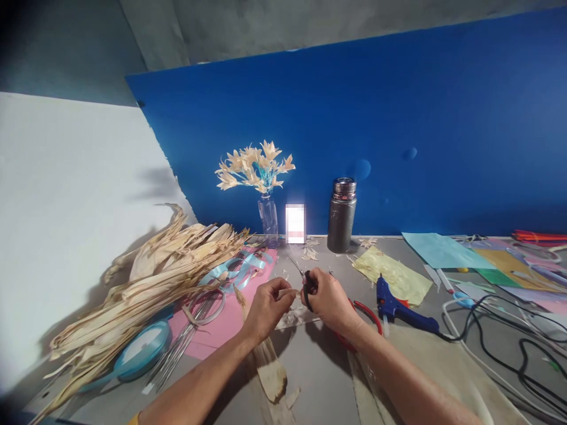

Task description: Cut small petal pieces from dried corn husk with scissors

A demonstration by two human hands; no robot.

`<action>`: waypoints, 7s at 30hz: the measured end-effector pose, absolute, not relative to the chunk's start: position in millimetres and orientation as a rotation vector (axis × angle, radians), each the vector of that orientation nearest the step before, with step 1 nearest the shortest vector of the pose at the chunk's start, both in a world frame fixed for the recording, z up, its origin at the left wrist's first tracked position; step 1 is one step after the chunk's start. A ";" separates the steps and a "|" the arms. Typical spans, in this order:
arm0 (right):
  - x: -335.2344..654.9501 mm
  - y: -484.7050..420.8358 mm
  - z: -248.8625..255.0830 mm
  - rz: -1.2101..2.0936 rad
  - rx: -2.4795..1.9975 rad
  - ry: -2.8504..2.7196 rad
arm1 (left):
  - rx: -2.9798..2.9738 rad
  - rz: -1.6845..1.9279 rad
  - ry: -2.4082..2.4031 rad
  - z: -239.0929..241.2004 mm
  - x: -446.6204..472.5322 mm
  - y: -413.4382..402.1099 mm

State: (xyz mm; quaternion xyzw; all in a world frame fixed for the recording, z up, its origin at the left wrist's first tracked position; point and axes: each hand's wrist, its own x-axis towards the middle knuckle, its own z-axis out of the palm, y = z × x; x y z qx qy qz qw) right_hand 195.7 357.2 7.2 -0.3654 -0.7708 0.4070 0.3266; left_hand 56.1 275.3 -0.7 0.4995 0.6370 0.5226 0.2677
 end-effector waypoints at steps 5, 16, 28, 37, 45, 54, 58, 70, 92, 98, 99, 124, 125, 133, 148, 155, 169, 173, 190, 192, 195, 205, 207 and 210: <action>200.4 352.0 10.9 0.732 -1.004 -2.221 | 1.540 1.334 1.883 -4.1 56.2 274.0; 198.6 344.1 13.3 0.700 -0.986 -2.290 | 1.902 0.918 2.383 -3.2 58.4 274.1; 208.4 365.9 18.6 0.871 -0.944 -2.193 | 1.376 1.353 1.756 11.6 29.3 278.5; 206.7 370.1 12.2 0.893 -0.899 -2.094 | 1.119 1.336 1.559 1.3 44.5 280.9; 212.9 374.9 16.6 0.824 -1.076 -2.356 | 0.809 1.697 1.497 10.0 26.1 284.0; 202.5 352.0 17.1 1.263 -0.961 -2.458 | 0.787 1.718 1.307 13.5 38.7 279.2; 202.1 349.7 19.5 1.369 -1.022 -2.385 | 0.751 1.719 1.246 15.6 36.8 278.3; 203.9 353.3 16.1 1.294 -0.996 -2.448 | 0.790 1.696 1.244 13.9 33.3 278.6; 204.9 356.5 15.5 1.317 -0.994 -2.445 | 0.715 1.670 1.270 13.6 33.0 277.6; 204.7 358.4 13.3 1.316 -1.004 -2.438 | 0.729 1.675 1.305 14.1 31.4 276.2; 205.1 358.1 13.7 1.310 -1.006 -2.442 | 0.779 1.668 1.334 14.9 31.7 275.7; 196.1 344.1 7.7 1.602 -0.861 -2.295 | 0.517 1.732 1.077 10.3 29.9 279.8; 195.8 342.8 8.4 1.618 -0.850 -2.294 | 0.534 1.727 1.096 11.3 30.7 279.1; 197.5 335.4 14.9 1.573 -0.814 -2.382 | 0.638 1.734 1.212 14.6 36.3 276.1; 199.3 337.4 19.7 1.490 -0.953 -2.403 | 0.669 1.695 1.222 15.4 34.2 274.0; 200.8 338.4 15.7 1.559 -0.939 -2.337 | 0.672 1.683 1.220 17.9 33.5 274.3; 192.9 345.8 3.3 1.439 -0.799 -1.822 | 0.784 1.584 1.190 6.1 50.3 272.8; 193.6 347.6 5.5 1.272 -0.879 -1.875 | 0.900 1.544 1.286 2.6 54.5 274.4; 196.6 347.3 8.0 0.768 -1.023 -2.202 | 1.525 1.130 2.318 9.2 44.9 270.9; 198.0 350.6 9.4 0.839 -0.996 -2.168 | 1.479 1.246 2.165 11.1 35.9 271.0; 199.0 352.3 11.1 0.916 -0.925 -2.160 | 1.480 1.299 1.790 11.2 34.8 270.6; 196.6 350.1 5.8 0.858 -1.035 -2.239 | 1.783 0.953 2.236 9.7 52.7 267.3; 197.6 352.2 7.6 0.846 -1.033 -2.203 | 1.753 1.005 2.330 10.4 46.2 267.4; 198.7 352.7 13.4 0.914 -1.000 -2.116 | 1.623 1.141 2.194 9.9 41.6 268.4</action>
